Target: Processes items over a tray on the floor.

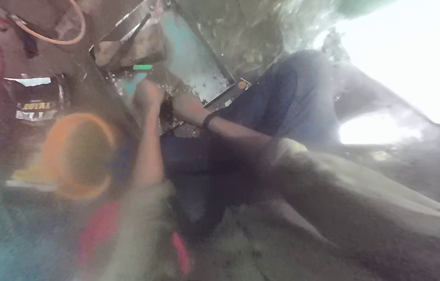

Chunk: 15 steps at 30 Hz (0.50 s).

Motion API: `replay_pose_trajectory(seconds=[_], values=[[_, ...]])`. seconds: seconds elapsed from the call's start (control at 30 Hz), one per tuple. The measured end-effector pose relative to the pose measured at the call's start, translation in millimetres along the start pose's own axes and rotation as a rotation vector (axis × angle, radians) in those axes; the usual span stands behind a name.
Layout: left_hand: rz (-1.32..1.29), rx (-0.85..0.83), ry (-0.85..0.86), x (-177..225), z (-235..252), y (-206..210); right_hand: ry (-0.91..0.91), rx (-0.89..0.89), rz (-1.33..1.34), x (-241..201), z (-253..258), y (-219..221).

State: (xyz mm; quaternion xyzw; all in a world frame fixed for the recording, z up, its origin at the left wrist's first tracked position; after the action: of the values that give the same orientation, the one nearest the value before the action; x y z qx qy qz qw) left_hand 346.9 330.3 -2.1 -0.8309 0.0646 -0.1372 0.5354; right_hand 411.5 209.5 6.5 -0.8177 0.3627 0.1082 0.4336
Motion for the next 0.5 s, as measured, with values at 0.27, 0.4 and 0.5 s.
replay_pose_trajectory(seconds=[0.27,0.4,0.5], values=[[0.013,-0.014,-0.016,-8.1,11.9,2.9,-0.033,0.010,0.031,-9.7,14.6,0.2],[-0.033,-0.046,-0.055,-11.3,12.8,-3.3,0.016,0.008,0.028,0.2,7.3,-10.3],[-0.047,-0.039,-0.019,-11.7,14.6,-5.9,0.057,0.000,0.045,12.3,-3.5,-18.1]])
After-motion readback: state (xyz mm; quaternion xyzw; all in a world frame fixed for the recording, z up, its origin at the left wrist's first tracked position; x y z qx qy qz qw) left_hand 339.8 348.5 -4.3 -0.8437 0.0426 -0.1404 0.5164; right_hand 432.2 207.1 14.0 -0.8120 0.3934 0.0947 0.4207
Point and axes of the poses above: each hand's wrist, its own z-axis towards the middle knuckle, its own y-axis out of the palm, x = y × z, the point moved 1 cm from there along z, towards the middle knuckle, and after that the axes turned 8 degrees about -x, right-handed, at the moved point
